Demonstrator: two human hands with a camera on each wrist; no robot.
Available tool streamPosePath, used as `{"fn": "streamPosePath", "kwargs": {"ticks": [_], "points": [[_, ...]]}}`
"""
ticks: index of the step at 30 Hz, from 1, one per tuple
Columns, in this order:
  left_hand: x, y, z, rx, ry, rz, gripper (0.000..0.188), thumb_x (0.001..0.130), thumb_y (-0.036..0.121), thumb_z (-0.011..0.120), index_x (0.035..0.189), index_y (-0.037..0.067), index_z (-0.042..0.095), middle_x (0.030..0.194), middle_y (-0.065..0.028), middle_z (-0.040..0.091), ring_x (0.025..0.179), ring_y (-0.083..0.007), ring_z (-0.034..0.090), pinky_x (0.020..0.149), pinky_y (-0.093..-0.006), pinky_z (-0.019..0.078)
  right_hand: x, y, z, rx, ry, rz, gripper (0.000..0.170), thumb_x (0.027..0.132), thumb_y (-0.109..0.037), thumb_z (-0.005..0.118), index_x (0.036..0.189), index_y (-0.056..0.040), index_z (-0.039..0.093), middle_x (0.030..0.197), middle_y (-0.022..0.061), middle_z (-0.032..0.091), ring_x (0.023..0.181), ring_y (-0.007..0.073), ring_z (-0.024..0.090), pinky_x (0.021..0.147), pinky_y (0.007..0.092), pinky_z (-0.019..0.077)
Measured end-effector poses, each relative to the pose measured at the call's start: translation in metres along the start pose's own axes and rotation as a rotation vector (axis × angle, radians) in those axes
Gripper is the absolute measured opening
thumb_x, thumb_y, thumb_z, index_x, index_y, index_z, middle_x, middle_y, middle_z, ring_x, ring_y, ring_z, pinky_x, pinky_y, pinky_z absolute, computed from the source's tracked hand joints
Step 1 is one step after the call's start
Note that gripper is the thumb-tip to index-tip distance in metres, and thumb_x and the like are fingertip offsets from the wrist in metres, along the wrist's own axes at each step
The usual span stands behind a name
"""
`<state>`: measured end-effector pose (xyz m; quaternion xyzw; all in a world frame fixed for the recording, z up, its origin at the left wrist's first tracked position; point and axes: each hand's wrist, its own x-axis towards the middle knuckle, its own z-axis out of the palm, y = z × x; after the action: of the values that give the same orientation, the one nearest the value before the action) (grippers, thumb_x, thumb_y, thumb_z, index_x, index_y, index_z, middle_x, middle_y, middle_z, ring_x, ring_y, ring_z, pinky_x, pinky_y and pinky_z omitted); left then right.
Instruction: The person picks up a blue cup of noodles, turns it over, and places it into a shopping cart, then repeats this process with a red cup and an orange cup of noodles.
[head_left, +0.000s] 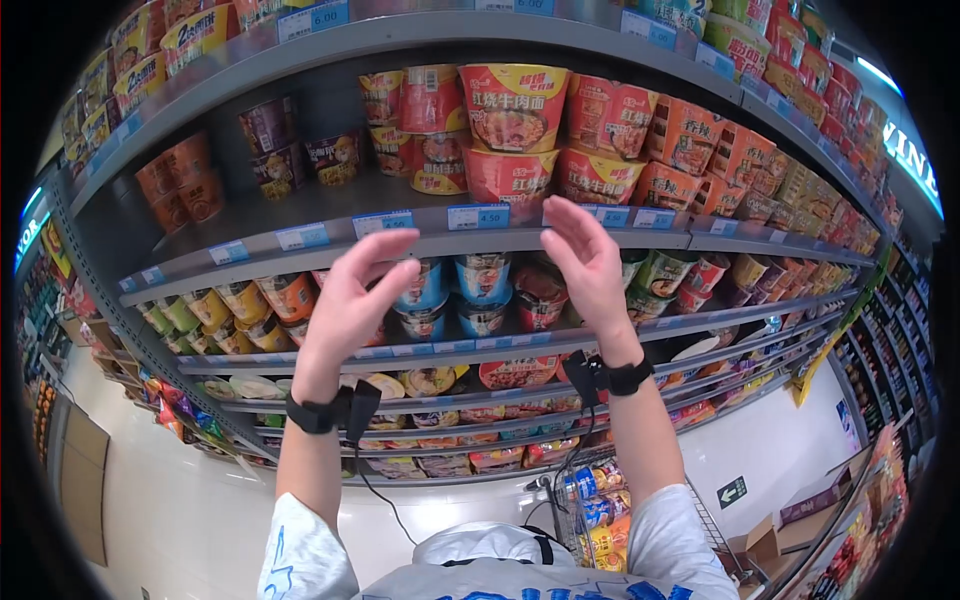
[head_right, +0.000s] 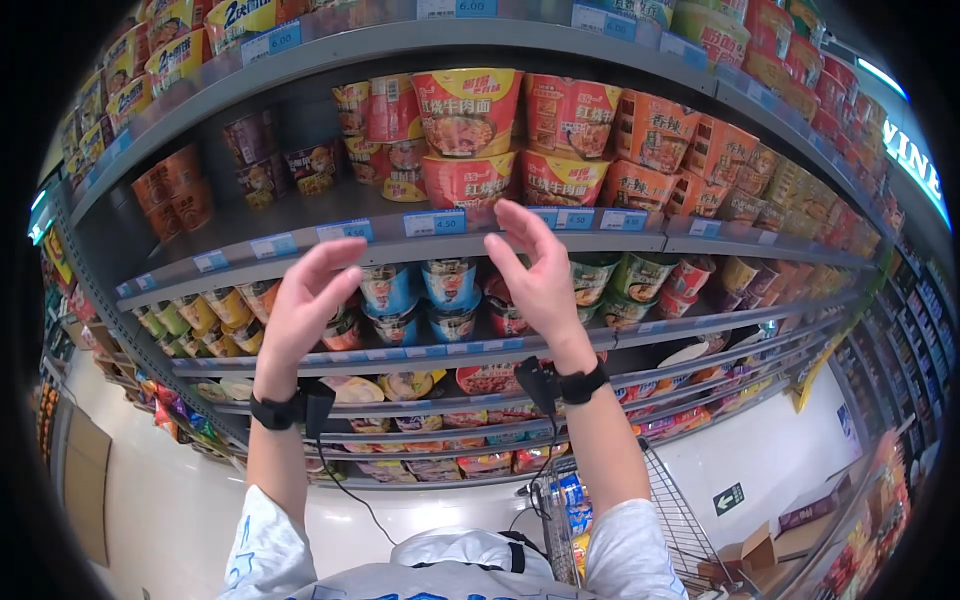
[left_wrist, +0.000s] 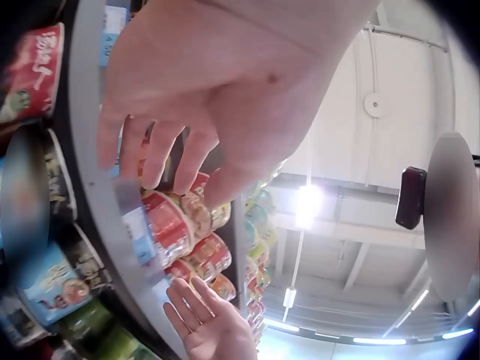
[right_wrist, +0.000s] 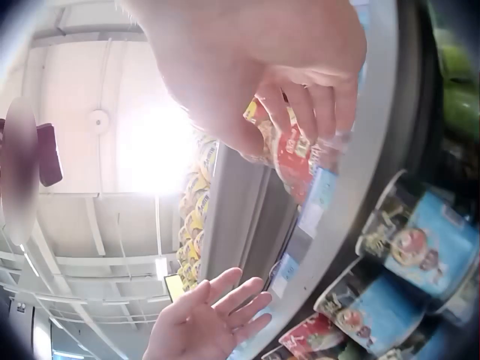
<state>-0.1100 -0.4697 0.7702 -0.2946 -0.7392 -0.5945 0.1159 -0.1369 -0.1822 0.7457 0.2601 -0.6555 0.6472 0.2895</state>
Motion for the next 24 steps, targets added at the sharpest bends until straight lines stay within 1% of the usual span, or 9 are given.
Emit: {"fn": "streamPosePath", "kwargs": {"ticks": [5, 7, 10, 11, 14, 15, 20, 22, 24], "points": [[0.073, 0.032, 0.014, -0.115, 0.098, 0.142, 0.045, 0.094, 0.020, 0.067, 0.131, -0.003, 0.054, 0.126, -0.0122, 0.063, 0.117, -0.0162, 0.058, 0.100, -0.0307, 0.0456, 0.057, -0.012, -0.001, 0.053, 0.037, -0.088, 0.054, 0.091, -0.013, 0.068, 0.137, 0.0072, 0.046, 0.133, 0.0192, 0.056, 0.124, 0.0243, 0.054, 0.106, 0.0351, 0.0431], [0.102, 0.028, 0.023, -0.108, 0.216, 0.198, 0.049, 0.092, 0.019, 0.068, 0.131, -0.005, 0.052, 0.126, -0.0137, 0.062, 0.116, -0.0172, 0.058, 0.098, -0.0310, 0.0465, 0.077, -0.014, -0.001, 0.019, 0.058, -0.116, 0.062, 0.090, -0.013, 0.069, 0.140, 0.0086, 0.040, 0.137, 0.0223, 0.051, 0.127, 0.0268, 0.052, 0.106, 0.0358, 0.0429], [0.137, 0.022, 0.038, -0.180, 0.186, 0.200, 0.048, 0.094, 0.019, 0.067, 0.131, -0.007, 0.052, 0.129, -0.0136, 0.060, 0.117, -0.0175, 0.057, 0.100, -0.0311, 0.0447, 0.102, -0.005, -0.004, 0.024, 0.048, -0.127, 0.062, 0.089, -0.014, 0.069, 0.139, 0.0095, 0.041, 0.137, 0.0235, 0.051, 0.127, 0.0272, 0.052, 0.107, 0.0362, 0.0427], [0.144, 0.021, 0.044, -0.179, 0.198, 0.215, 0.050, 0.092, 0.021, 0.069, 0.130, -0.007, 0.052, 0.126, -0.0125, 0.061, 0.114, -0.0165, 0.059, 0.098, -0.0307, 0.0459, 0.108, 0.000, -0.004, 0.043, 0.056, -0.136, 0.063, 0.088, -0.015, 0.070, 0.139, 0.0085, 0.042, 0.133, 0.0205, 0.055, 0.122, 0.0230, 0.055, 0.102, 0.0329, 0.0452], [0.154, 0.024, 0.054, -0.097, 0.158, 0.151, 0.054, 0.087, 0.021, 0.072, 0.130, -0.007, 0.052, 0.122, -0.0143, 0.064, 0.111, -0.0185, 0.061, 0.094, -0.0321, 0.0485, 0.111, -0.008, -0.003, -0.018, -0.026, -0.122, 0.064, 0.087, -0.016, 0.070, 0.139, 0.0077, 0.042, 0.127, 0.0158, 0.060, 0.115, 0.0177, 0.058, 0.095, 0.0294, 0.0474], [0.158, 0.021, 0.058, -0.113, 0.157, 0.202, 0.061, 0.084, 0.026, 0.074, 0.130, -0.006, 0.052, 0.121, -0.0156, 0.065, 0.110, -0.0201, 0.062, 0.094, -0.0338, 0.0489, 0.110, -0.011, 0.000, -0.059, -0.017, -0.114, 0.066, 0.086, -0.017, 0.071, 0.140, 0.0076, 0.042, 0.122, 0.0127, 0.064, 0.109, 0.0145, 0.059, 0.090, 0.0278, 0.0482], [0.158, 0.009, 0.067, -0.058, 0.247, 0.279, 0.069, 0.079, 0.034, 0.078, 0.130, -0.006, 0.052, 0.118, -0.0172, 0.066, 0.110, -0.0220, 0.064, 0.095, -0.0338, 0.0487, 0.097, -0.016, 0.002, -0.063, -0.026, -0.192, 0.067, 0.085, -0.016, 0.070, 0.141, 0.0084, 0.042, 0.125, 0.0165, 0.063, 0.112, 0.0159, 0.060, 0.093, 0.0288, 0.0480], [0.147, 0.018, 0.069, -0.035, 0.302, 0.269, 0.071, 0.078, 0.034, 0.079, 0.130, -0.006, 0.052, 0.117, -0.0169, 0.067, 0.110, -0.0220, 0.064, 0.094, -0.0332, 0.0488, 0.086, -0.021, 0.006, -0.215, 0.056, -0.291, 0.066, 0.085, -0.015, 0.069, 0.142, 0.0075, 0.043, 0.127, 0.0182, 0.063, 0.115, 0.0175, 0.059, 0.097, 0.0298, 0.0471], [0.138, 0.022, 0.070, -0.094, 0.254, 0.261, 0.076, 0.077, 0.032, 0.081, 0.133, -0.006, 0.048, 0.119, -0.0166, 0.065, 0.110, -0.0209, 0.063, 0.095, -0.0326, 0.0487, 0.068, -0.038, 0.012, -0.209, 0.074, -0.275, 0.066, 0.085, -0.015, 0.069, 0.142, 0.0064, 0.043, 0.129, 0.0199, 0.061, 0.120, 0.0209, 0.058, 0.101, 0.0321, 0.0452]]}}
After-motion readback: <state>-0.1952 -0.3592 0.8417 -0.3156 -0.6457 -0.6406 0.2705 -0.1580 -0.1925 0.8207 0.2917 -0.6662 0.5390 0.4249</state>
